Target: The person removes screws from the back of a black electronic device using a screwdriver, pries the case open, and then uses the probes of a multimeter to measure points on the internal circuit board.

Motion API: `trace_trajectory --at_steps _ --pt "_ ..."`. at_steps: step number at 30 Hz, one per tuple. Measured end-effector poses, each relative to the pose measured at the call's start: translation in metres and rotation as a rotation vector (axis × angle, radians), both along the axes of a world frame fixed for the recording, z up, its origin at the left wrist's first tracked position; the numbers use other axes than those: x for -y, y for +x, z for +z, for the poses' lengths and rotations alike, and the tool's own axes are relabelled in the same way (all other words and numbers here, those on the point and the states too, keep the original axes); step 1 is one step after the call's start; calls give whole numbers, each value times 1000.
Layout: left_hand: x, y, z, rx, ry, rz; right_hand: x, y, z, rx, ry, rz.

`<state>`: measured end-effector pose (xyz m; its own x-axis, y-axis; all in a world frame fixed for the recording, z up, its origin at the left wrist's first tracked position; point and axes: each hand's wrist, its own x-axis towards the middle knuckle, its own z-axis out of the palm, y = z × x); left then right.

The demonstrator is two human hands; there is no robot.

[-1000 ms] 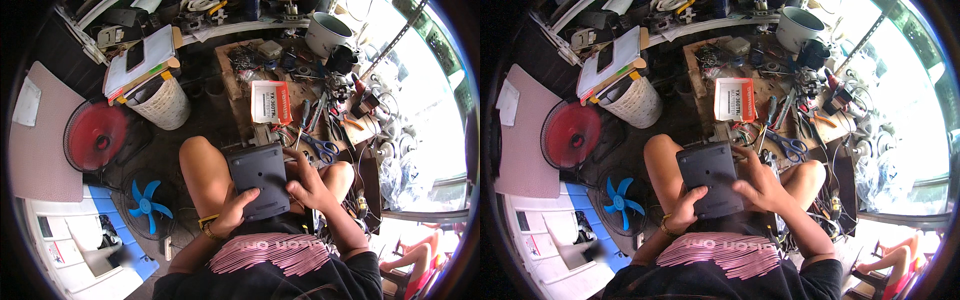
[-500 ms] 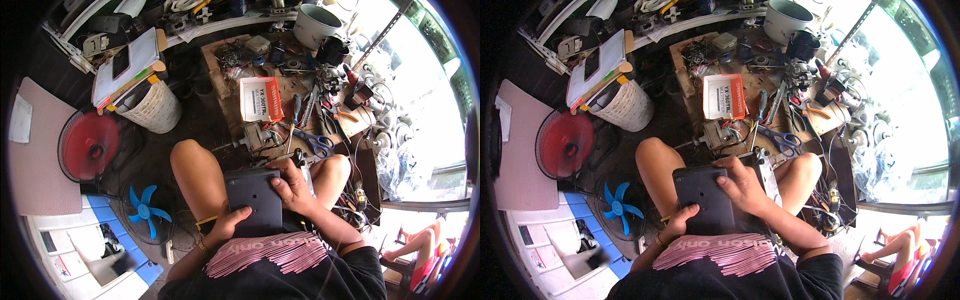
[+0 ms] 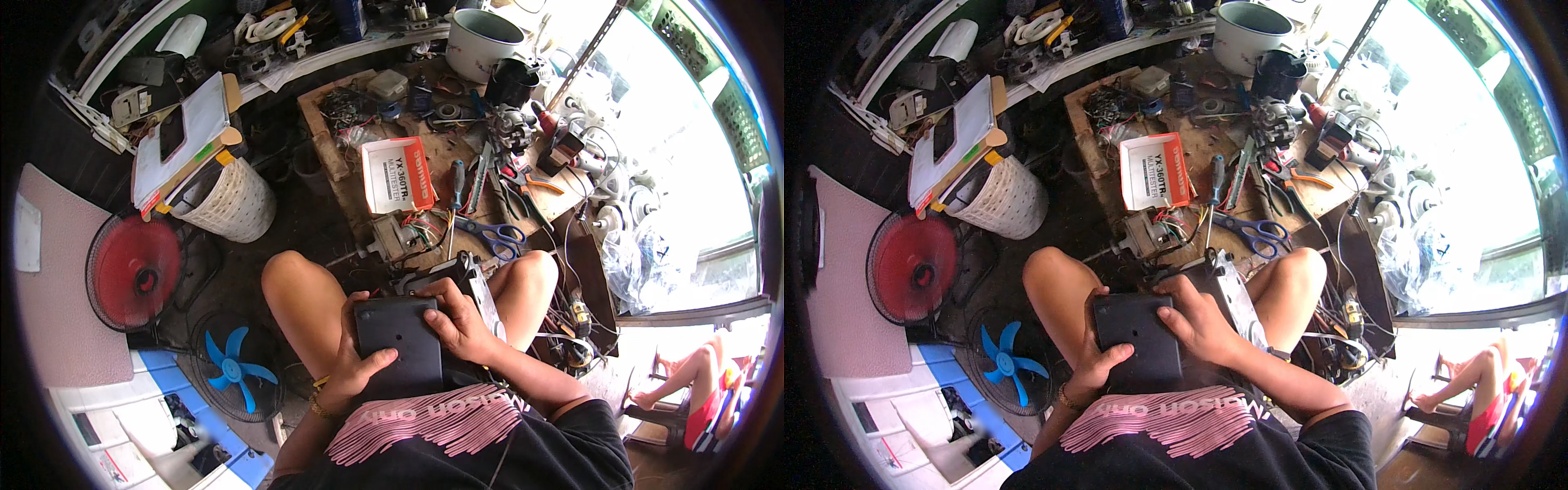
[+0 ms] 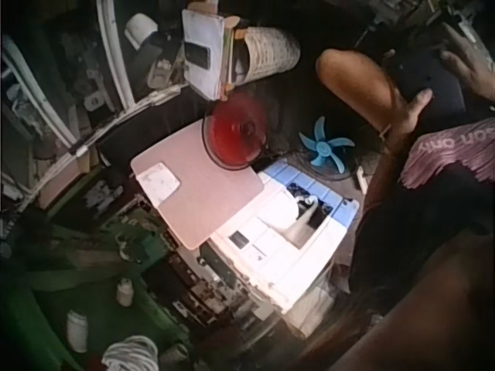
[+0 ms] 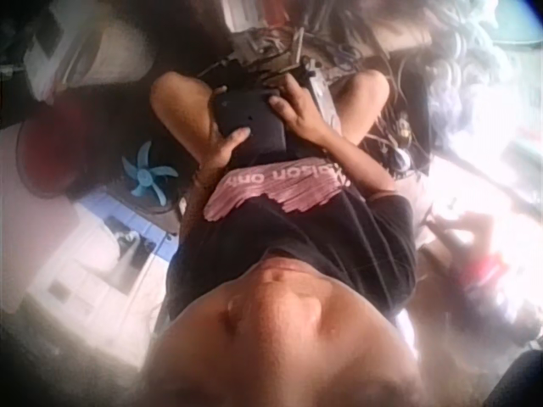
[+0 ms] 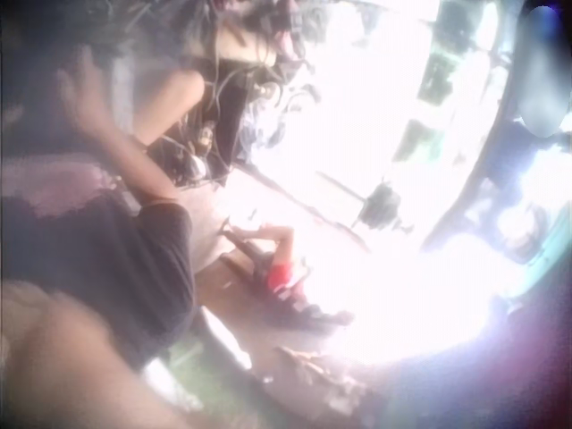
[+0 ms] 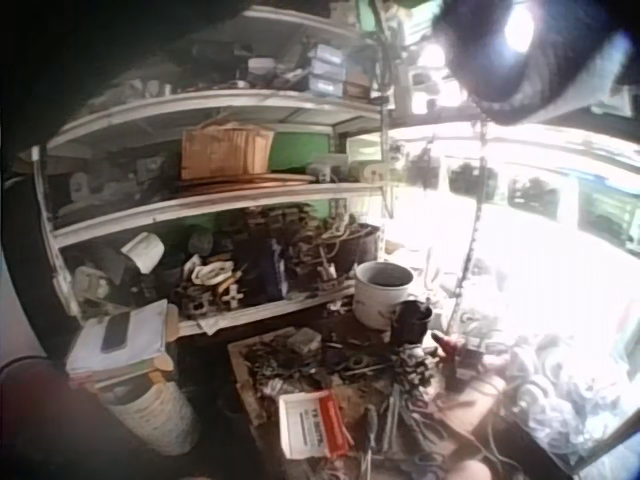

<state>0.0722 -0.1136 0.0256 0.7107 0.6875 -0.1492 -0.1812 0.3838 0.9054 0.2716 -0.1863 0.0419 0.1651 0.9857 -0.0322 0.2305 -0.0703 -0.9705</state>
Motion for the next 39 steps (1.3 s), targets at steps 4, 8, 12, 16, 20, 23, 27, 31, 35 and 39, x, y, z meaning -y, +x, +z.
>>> trace_trajectory --at_steps 4,8,12,16,20,23,27,31,35,39 --pt "-4 11 6 -24 -81 110 -10 16 -13 73 99 -78" --pt "-16 18 11 38 -182 219 -11 63 -9 -453 55 -312" --pt "-28 32 10 61 -237 284 -10 79 -11 -894 186 -346" --pt "-26 48 15 67 -169 302 -3 87 -29 -892 120 -459" --pt "-23 52 20 70 3 286 6 101 -47 -871 80 -402" --pt "-19 51 18 52 42 285 4 105 -37 -860 101 -455" --pt "-16 51 17 62 118 296 2 112 -28 -905 161 -348" --pt "-15 49 18 98 75 288 1 110 -27 -964 161 -340" --pt "-15 47 22 133 54 255 -1 113 -24 -1126 85 -453" --pt "-16 47 19 158 140 239 1 115 -21 -1236 83 -436"
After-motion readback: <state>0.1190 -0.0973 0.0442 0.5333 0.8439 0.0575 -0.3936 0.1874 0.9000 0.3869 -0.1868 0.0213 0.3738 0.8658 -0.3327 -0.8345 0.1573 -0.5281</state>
